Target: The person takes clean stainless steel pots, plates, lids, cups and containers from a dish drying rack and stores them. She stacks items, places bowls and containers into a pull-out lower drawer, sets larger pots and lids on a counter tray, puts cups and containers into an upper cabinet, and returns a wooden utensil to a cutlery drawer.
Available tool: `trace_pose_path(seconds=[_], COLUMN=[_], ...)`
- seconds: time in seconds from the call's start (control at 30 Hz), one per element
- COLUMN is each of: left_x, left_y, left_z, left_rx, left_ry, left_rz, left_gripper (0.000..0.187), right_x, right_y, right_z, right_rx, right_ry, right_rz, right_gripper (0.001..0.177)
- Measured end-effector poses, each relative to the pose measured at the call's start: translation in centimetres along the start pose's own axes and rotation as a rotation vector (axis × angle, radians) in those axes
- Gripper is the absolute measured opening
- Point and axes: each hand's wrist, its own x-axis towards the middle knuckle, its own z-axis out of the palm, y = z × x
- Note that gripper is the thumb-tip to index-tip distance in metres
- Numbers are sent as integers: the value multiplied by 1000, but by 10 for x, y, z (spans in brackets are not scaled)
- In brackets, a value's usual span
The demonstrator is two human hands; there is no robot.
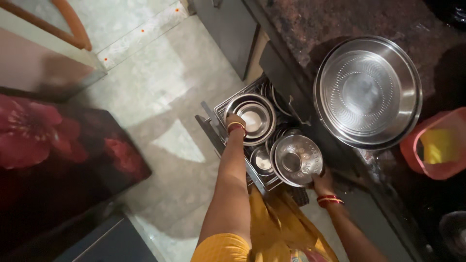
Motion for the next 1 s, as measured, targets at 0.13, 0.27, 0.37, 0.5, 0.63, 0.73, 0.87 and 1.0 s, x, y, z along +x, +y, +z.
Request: trace_pose_path(seconds=[0.13,0.27,0.37,0.5,0.63,0.73,0.87,1.0], left_x=[5,2,-2,-15,-29,-37,-65,-80], left_y=[0,-9,-17,-24,-62,-106,-147,-159], left_z=[4,6,-2,-19,-50,-76,-81,-62], left_rx=[167,-18,-60,-341,-700,-678,-1266,-1099], left_ry=[24,86,209,227,366,550,390,413], left_rz=[9,-47,49,86,-1,-4,-71,-94], left_gripper=[25,29,33,36,35,34,30,25], right_x=[4,8,14,22,36,51,68,80], right_y=[4,1,-1,-5,-16,-28,-50,-68], right_z=[6,11,18,33,60,88,153,193], right_rx=[13,-45,-32,-48,-246,-282,133,-26], right_ry=[27,39,4,-33,17,22,-52,76], right_rz=[140,153,137,122,-48,-184,-91,-156], right_gripper=[60,62,62,51,48,51,52,53])
